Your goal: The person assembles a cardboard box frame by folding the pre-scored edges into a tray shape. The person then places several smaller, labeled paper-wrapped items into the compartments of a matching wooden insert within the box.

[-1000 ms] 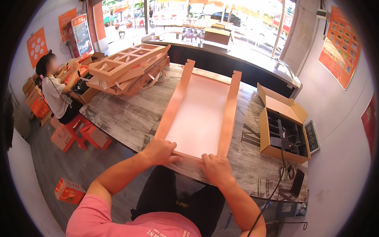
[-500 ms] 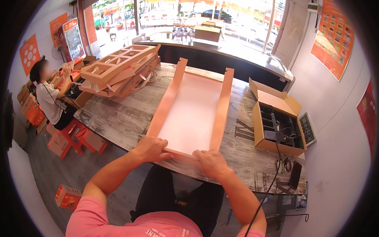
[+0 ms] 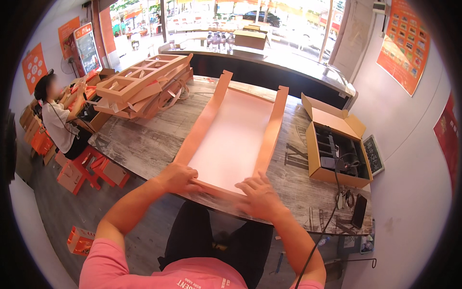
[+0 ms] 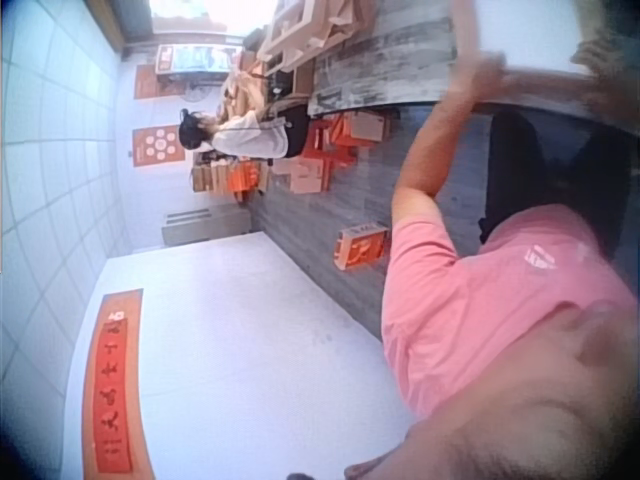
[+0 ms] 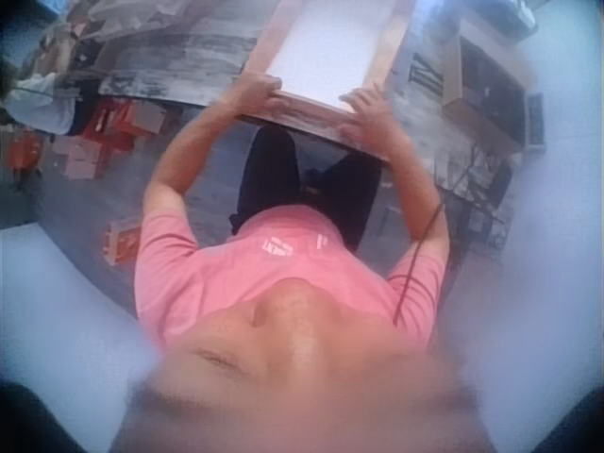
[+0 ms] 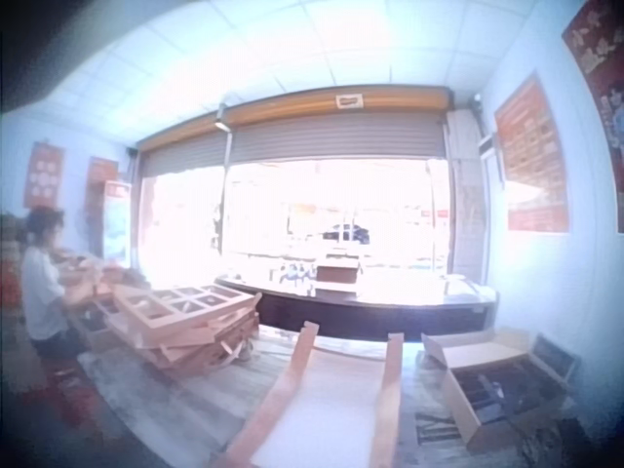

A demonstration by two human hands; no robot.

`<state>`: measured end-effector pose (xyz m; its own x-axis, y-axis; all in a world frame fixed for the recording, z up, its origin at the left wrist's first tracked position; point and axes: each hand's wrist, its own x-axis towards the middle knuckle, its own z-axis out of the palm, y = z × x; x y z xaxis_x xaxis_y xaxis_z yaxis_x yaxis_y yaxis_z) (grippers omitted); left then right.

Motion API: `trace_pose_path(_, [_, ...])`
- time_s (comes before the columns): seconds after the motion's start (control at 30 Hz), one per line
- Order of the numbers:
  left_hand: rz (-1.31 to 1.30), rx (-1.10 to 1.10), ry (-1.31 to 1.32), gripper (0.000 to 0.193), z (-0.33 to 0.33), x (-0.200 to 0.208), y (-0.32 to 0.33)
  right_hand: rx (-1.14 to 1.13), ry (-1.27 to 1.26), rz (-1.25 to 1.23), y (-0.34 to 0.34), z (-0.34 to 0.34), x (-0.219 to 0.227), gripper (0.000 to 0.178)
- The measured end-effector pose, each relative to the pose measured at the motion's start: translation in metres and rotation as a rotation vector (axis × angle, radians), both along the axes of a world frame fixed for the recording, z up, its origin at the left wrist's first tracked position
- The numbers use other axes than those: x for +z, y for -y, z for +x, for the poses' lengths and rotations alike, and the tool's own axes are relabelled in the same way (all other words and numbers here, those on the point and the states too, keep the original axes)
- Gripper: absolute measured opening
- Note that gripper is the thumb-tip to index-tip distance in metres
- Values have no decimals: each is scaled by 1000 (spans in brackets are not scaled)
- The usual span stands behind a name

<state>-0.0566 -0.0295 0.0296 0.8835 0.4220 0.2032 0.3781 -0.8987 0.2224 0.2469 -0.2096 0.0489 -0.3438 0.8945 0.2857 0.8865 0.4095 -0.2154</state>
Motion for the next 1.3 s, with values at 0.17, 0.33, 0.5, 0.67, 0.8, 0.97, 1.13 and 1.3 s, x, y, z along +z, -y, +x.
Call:
trace_pose_path(0.17, [-16,-85,-80,42,-26,9,-25,-62,-14,17,10,22,2,81])
trace_pose_path(0.33, [-145,-134,-7,42,-48,25,-58,16,-121,0,2,19,-40,90])
trace_pose_path(0.5, [-258,37,104,55,5,35,-46,56,-160,20,-8,-57,-34,90])
trace_pose_path(0.67, [-275,74,-200,76,84,43,-1,268,-207,24,-4,-102,-43,88])
trace_pose_path(0.8, [-221,66,-357,57,98,40,0,283,-305,57,11,-87,-49,65])
trace_pose_path(0.97, [-171,25,-256,40,57,35,-9,-68,-529,219,52,-15,-49,27])
trace_pose_path(1.13, [-41,-55,-112,30,14,25,-38,-551,-744,342,94,58,-67,15])
trace_pose_path(1.3, [192,126,-11,21,-22,11,-57,-600,-673,354,96,68,-43,27])
